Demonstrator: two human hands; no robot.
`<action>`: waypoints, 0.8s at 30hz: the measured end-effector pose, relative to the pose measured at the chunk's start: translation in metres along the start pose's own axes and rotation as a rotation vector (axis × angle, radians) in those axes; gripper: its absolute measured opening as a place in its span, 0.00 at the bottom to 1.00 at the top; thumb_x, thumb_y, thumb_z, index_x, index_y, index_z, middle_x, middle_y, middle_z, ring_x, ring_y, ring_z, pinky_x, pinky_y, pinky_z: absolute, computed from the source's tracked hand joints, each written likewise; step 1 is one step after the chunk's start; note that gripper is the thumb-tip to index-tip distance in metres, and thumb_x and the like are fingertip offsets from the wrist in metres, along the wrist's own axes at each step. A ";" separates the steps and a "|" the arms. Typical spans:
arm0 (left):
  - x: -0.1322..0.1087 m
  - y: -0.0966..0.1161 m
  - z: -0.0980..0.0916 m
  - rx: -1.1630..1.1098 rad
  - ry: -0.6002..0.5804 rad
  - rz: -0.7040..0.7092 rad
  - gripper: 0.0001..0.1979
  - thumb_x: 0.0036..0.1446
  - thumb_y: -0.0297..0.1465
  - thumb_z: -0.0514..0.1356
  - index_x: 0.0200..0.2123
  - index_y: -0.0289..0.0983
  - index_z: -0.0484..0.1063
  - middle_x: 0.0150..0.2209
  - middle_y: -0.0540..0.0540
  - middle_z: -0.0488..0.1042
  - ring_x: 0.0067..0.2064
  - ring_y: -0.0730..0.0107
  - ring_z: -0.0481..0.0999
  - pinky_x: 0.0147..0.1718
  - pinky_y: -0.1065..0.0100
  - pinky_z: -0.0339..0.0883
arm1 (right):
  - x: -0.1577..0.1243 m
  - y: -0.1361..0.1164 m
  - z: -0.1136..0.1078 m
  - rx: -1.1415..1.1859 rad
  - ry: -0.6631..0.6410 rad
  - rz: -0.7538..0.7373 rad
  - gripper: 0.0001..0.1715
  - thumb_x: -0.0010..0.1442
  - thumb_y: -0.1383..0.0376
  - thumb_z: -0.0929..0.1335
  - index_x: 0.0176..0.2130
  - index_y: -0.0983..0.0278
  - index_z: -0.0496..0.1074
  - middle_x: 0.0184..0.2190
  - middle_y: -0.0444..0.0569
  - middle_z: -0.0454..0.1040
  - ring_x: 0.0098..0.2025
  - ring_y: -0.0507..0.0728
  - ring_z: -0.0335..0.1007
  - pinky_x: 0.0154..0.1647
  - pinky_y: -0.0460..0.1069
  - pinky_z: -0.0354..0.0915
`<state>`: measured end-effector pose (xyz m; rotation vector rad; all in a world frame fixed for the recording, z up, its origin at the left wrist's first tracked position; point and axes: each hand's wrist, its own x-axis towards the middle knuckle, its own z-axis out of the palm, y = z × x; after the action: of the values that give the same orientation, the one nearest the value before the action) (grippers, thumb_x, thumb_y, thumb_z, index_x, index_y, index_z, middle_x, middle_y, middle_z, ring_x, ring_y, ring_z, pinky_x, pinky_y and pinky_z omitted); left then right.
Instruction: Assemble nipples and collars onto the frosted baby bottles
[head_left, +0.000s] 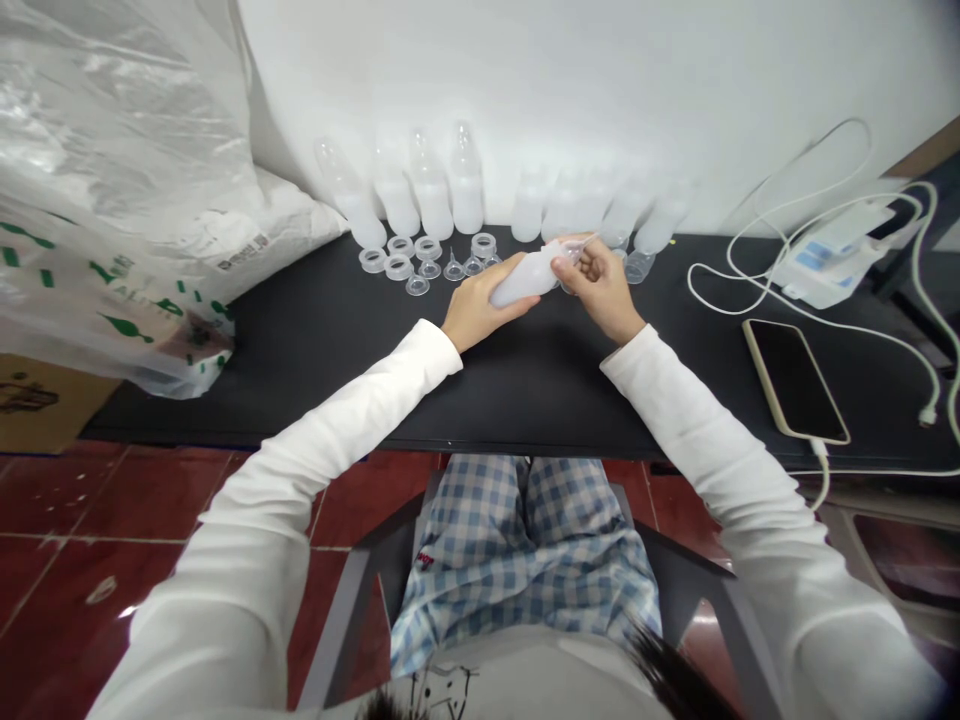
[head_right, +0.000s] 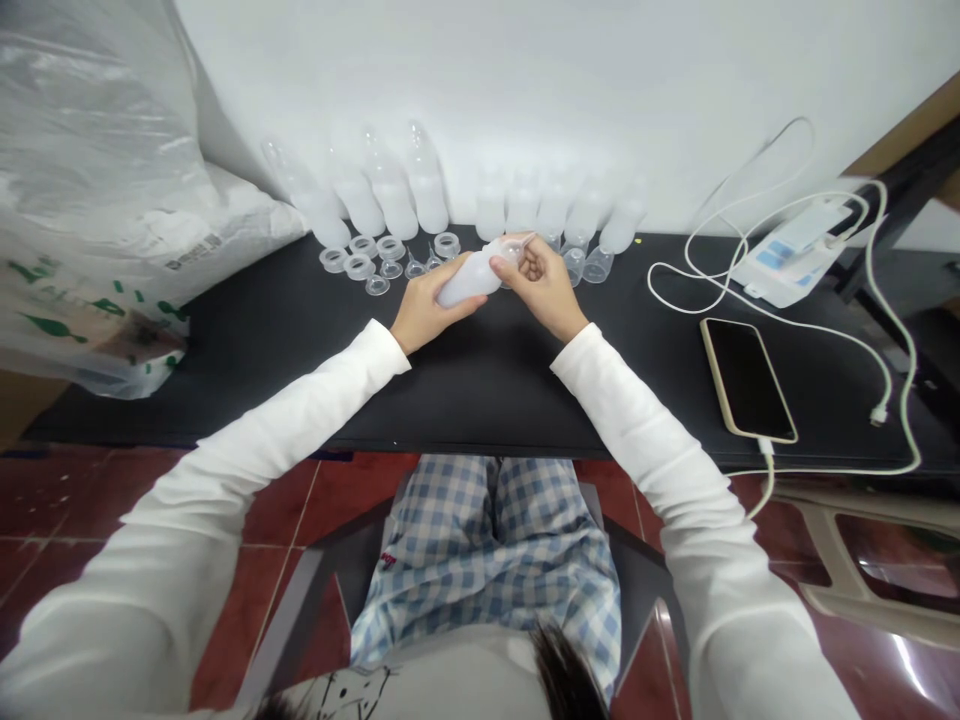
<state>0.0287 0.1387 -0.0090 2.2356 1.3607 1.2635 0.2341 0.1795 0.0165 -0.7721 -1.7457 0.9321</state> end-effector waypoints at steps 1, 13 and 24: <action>0.000 0.001 0.000 0.049 0.017 0.001 0.30 0.59 0.43 0.67 0.63 0.40 0.69 0.62 0.42 0.74 0.62 0.54 0.76 0.62 0.59 0.69 | -0.001 0.000 0.001 -0.001 0.013 -0.006 0.34 0.54 0.35 0.73 0.46 0.57 0.71 0.33 0.44 0.71 0.33 0.53 0.70 0.37 0.52 0.75; 0.001 0.008 0.001 0.273 0.126 -0.079 0.27 0.61 0.43 0.65 0.60 0.41 0.67 0.59 0.42 0.75 0.59 0.55 0.77 0.58 0.62 0.71 | -0.004 0.001 0.007 -0.192 0.050 -0.101 0.39 0.60 0.31 0.64 0.52 0.56 0.70 0.35 0.46 0.71 0.39 0.59 0.72 0.46 0.59 0.74; 0.004 -0.009 -0.002 0.187 0.203 -0.102 0.28 0.60 0.49 0.63 0.57 0.40 0.65 0.54 0.39 0.77 0.58 0.47 0.75 0.61 0.54 0.65 | -0.007 0.013 0.000 -0.980 -0.020 -0.133 0.30 0.69 0.51 0.63 0.63 0.63 0.67 0.69 0.61 0.60 0.71 0.76 0.52 0.69 0.78 0.42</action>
<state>0.0226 0.1462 -0.0105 2.1698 1.7095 1.4116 0.2373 0.1802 0.0020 -1.2199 -2.2251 -0.0745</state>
